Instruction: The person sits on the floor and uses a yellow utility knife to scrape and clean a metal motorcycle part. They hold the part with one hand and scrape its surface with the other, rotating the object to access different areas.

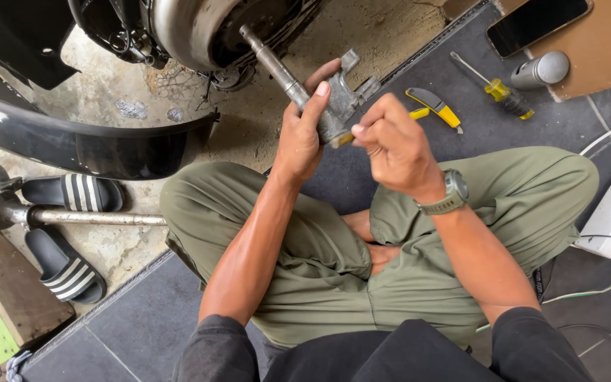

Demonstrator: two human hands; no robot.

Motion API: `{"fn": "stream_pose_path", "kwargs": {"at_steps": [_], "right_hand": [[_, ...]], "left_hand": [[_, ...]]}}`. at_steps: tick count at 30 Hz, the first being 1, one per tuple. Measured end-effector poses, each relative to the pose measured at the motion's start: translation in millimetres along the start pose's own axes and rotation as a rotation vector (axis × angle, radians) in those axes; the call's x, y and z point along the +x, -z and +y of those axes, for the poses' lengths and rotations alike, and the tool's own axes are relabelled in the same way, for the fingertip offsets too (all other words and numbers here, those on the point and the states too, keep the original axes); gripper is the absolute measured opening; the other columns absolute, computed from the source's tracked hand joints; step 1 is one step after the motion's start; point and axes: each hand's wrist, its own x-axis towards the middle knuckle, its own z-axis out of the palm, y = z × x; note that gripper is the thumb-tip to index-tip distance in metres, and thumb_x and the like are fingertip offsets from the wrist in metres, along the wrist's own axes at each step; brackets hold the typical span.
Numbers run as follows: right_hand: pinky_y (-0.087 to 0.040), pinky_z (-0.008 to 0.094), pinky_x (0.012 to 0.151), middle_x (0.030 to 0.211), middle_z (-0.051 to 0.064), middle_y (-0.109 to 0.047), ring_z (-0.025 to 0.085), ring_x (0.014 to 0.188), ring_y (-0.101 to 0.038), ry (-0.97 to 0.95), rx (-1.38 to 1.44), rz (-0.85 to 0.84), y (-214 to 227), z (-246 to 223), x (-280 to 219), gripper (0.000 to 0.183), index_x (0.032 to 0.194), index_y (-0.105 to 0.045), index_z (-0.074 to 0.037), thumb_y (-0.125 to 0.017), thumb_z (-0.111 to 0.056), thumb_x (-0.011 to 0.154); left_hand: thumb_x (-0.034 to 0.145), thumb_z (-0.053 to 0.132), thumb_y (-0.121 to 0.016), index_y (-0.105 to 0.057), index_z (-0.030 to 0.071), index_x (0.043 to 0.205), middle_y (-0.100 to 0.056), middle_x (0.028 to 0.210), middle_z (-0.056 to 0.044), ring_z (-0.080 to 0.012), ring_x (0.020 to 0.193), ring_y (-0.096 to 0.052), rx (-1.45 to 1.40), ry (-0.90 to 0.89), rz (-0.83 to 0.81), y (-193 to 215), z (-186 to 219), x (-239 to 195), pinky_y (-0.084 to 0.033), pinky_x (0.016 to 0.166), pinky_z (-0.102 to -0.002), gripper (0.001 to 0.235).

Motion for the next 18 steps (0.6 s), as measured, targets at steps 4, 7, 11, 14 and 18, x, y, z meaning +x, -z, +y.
{"fn": "stream_pose_path", "kwargs": {"at_steps": [4, 7, 11, 14, 18], "right_hand": [[-0.053, 0.037, 0.067, 0.098, 0.023, -0.051, 0.031, 0.077, -0.056, -0.033, -0.087, 0.062, 8, 22, -8, 0.016, 0.092, -0.051, 0.006, -0.057, 0.008, 0.107], [-0.044, 0.039, 0.068, 0.095, 0.021, -0.051, 0.031, 0.077, -0.050, 0.003, -0.118, 0.035, 1, 9, -4, 0.018, 0.087, -0.057, 0.006, -0.055, 0.007, 0.105], [-0.050, 0.037, 0.064, 0.097, 0.022, -0.052, 0.030, 0.073, -0.057, 0.026, -0.092, 0.018, 7, 15, -7, 0.012, 0.093, -0.054, 0.007, -0.057, 0.011, 0.104], [-0.049, 0.038, 0.068, 0.097, 0.022, -0.052, 0.031, 0.077, -0.056, 0.003, -0.121, 0.038, 8, 17, -6, 0.013, 0.092, -0.056, 0.007, -0.057, 0.009, 0.105], [-0.045, 0.040, 0.064, 0.095, 0.020, -0.052, 0.030, 0.074, -0.051, 0.075, -0.101, -0.014, -10, 10, -11, 0.010, 0.097, -0.055, 0.004, -0.059, 0.013, 0.102]], "left_hand": [[0.106, 0.038, -0.058, -0.060, 0.009, 0.142, -0.056, 0.151, -0.014, -0.0269, 0.142, -0.050, -0.047, -0.090, -0.067, 4, -9, 4, -0.041, 0.120, -0.042, 0.046], [0.104, 0.036, -0.058, -0.062, 0.010, 0.140, -0.059, 0.091, 0.003, -0.0090, 0.083, -0.051, -0.006, -0.032, -0.016, -2, -4, 2, -0.043, 0.085, -0.025, 0.044], [0.105, 0.035, -0.058, -0.062, 0.008, 0.140, -0.058, 0.117, -0.005, -0.0160, 0.107, -0.052, -0.052, -0.033, -0.020, 3, -13, 4, -0.044, 0.095, -0.031, 0.044], [0.105, 0.037, -0.059, -0.061, 0.007, 0.140, -0.061, 0.143, -0.012, -0.0209, 0.126, -0.058, -0.115, -0.061, -0.027, 4, -18, 8, -0.048, 0.108, -0.035, 0.046], [0.100, 0.048, -0.054, -0.065, 0.011, 0.138, -0.057, 0.084, 0.003, -0.0093, 0.075, -0.050, -0.020, 0.092, 0.072, -6, 0, 2, -0.043, 0.069, -0.025, 0.053]]}}
